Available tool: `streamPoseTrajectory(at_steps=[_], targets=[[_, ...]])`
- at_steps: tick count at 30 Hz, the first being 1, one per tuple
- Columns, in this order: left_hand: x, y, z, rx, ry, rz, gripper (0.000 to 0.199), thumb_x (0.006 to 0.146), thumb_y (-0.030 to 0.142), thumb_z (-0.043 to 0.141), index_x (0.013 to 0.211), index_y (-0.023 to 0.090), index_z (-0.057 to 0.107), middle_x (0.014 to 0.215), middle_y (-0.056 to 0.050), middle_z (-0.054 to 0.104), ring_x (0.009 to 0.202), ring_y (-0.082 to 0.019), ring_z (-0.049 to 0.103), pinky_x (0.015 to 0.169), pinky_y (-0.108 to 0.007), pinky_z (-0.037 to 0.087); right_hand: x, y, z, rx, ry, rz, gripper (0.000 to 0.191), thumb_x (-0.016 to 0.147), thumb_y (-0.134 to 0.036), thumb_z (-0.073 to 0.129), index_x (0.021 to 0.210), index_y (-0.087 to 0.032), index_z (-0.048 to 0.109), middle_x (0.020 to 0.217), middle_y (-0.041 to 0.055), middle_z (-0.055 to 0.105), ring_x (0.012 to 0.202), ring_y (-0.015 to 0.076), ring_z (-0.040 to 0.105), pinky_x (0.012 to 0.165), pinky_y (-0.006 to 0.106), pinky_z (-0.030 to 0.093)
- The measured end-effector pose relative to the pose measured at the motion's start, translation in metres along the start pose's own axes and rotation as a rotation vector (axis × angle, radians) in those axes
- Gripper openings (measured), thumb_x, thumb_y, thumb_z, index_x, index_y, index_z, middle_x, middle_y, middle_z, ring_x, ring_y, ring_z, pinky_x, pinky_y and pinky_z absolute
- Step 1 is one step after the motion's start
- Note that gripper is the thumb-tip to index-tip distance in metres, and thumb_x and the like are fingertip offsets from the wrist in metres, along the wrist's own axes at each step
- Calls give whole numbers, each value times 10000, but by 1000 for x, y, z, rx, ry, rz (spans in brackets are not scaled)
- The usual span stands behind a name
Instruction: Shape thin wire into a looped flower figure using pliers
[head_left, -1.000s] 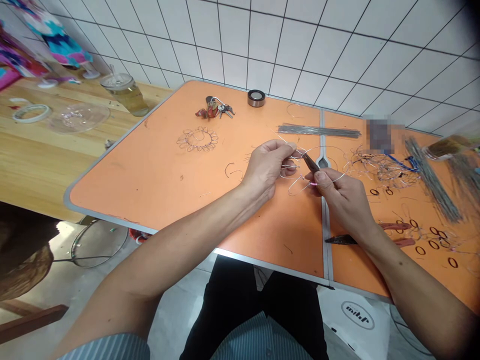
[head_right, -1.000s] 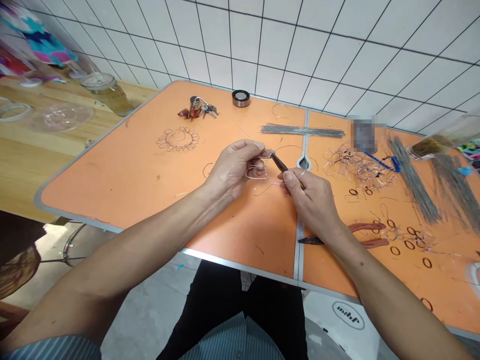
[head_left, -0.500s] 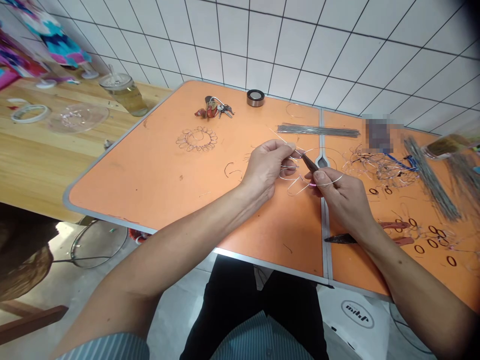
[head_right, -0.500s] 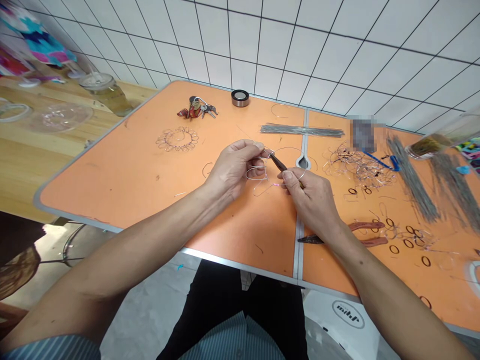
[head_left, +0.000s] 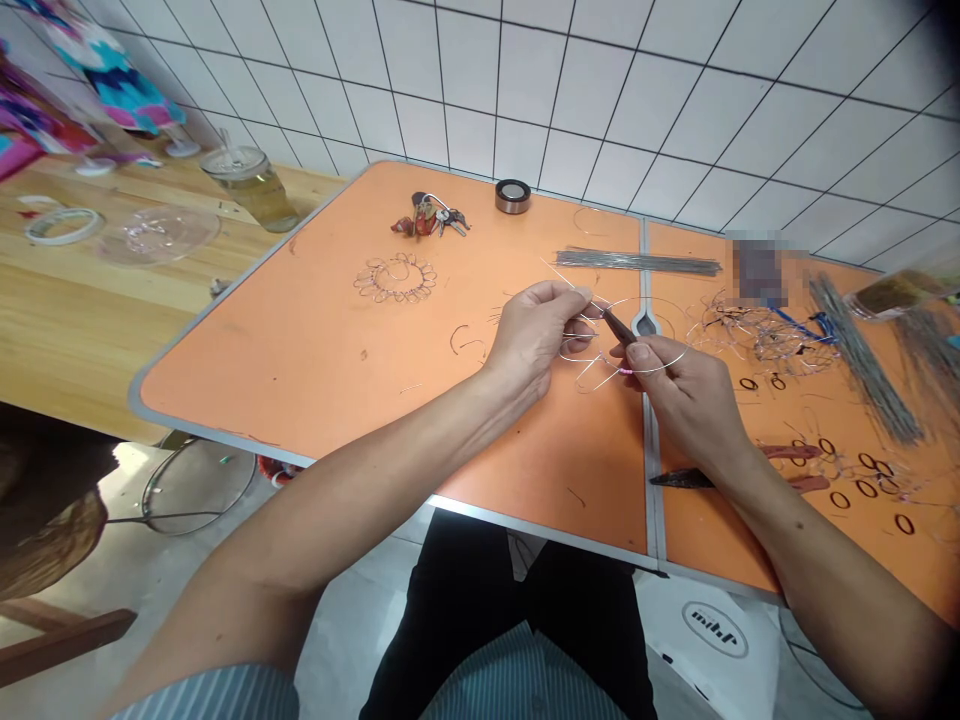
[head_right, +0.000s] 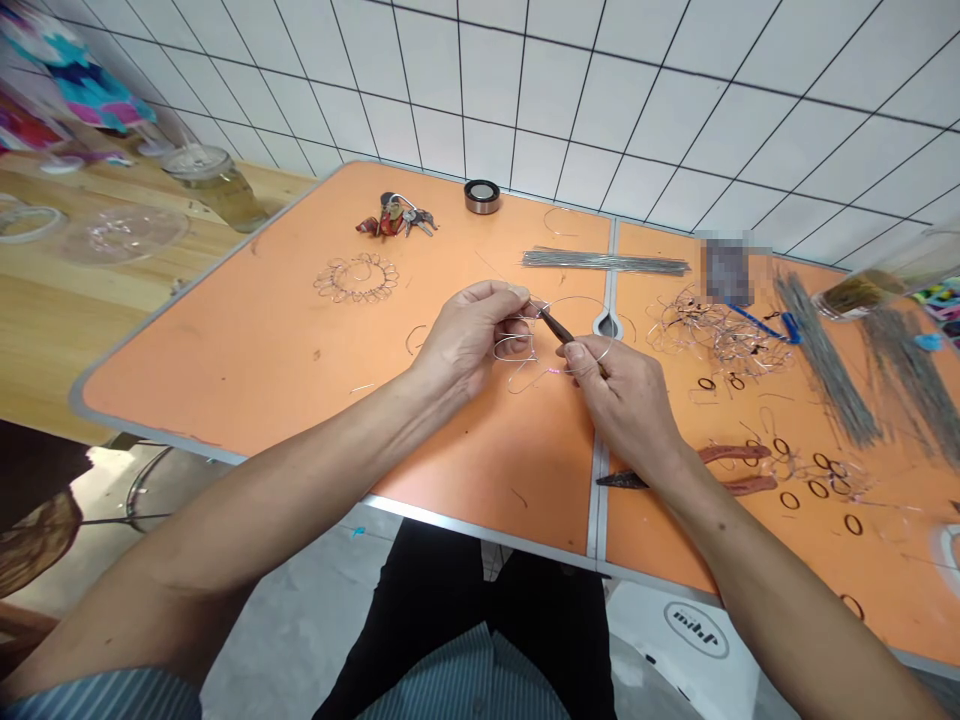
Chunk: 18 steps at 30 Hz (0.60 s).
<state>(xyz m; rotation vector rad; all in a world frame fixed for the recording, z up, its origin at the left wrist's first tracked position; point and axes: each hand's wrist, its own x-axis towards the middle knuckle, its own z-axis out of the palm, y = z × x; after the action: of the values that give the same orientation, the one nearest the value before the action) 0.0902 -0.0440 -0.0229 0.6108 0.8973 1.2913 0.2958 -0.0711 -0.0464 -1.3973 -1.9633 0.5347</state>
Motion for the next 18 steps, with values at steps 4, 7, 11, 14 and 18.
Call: streamPoseTrajectory(at_steps=[4,7,11,14,18], targets=[[-1,1,0,11,-1,-6,263,954,148,762,731,171,625,825,-18,770,565,-41,554,557,-171,470,0,-2,-1,9,-5,16,485,1152,-627,557,1036,-257,847,946,69,855,871,288,804,828,425,550],[-1,1,0,26,-1,-4,254,937,171,800,746,173,632,836,-17,775,574,-42,558,576,-173,485,-1,-4,-2,11,-10,36,491,1149,-622,557,1050,-248,859,930,69,849,863,280,799,825,416,546],[0,0,0,29,-10,1,251,941,169,793,742,170,639,836,-19,773,578,-44,571,579,-181,491,-1,-7,-3,13,-13,53,489,1141,-609,570,1055,-235,874,854,61,820,841,269,788,804,399,534],[1,-1,0,17,-17,13,258,943,149,780,728,168,637,815,-14,760,568,-46,569,569,-188,488,-1,-8,-3,20,-4,61,490,1137,-608,575,1051,-233,878,842,58,812,816,260,775,783,392,526],[0,-1,-1,15,-21,20,268,920,161,815,726,173,631,814,-10,762,565,-46,569,573,-190,487,-1,-7,-3,24,-6,70,495,1132,-621,579,1060,-236,881,857,59,819,803,260,769,776,398,523]])
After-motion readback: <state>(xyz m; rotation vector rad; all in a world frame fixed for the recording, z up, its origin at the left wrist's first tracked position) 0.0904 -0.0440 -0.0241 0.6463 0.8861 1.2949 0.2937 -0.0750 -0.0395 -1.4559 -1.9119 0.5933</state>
